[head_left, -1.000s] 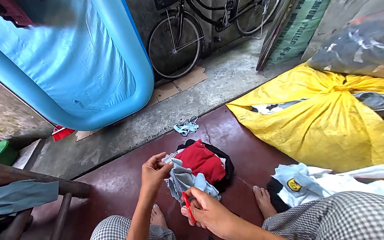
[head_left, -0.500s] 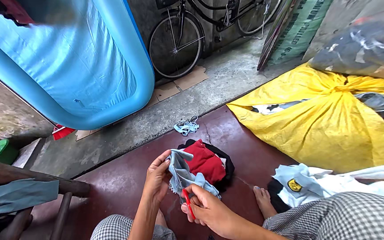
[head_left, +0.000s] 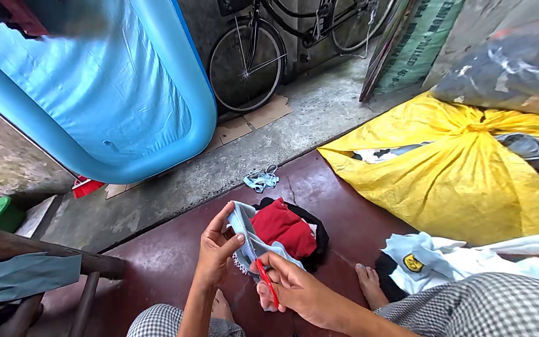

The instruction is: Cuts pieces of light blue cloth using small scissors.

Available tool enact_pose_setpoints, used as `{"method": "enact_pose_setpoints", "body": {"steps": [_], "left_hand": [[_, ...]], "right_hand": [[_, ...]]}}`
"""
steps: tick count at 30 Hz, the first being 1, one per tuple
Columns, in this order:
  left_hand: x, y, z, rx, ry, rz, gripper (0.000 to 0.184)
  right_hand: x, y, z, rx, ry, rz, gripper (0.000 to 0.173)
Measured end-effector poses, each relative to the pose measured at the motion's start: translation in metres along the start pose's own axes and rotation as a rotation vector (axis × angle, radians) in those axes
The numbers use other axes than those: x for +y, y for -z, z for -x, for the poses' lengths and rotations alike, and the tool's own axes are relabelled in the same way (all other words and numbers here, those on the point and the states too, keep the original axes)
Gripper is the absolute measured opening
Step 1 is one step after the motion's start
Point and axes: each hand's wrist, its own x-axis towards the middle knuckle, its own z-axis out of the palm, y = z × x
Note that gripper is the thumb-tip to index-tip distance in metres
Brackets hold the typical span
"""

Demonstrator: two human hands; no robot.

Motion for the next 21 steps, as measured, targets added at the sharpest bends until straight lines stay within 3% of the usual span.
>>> {"method": "enact_pose_setpoints", "body": {"steps": [8,21], "left_hand": [[0.0023,-0.0010,0.0008,-0.031,-0.037,0.055,0.078],[0.0045,-0.0047,0.0043,-0.117,-0.074,-0.008,0.085]], "right_hand": [[-0.0073,0.0051,-0.0005,-0.091,-0.007,-0.086,0.037],[-0.0061,0.0033,-0.0034,-0.051,0.053,-0.180,0.033]]}}
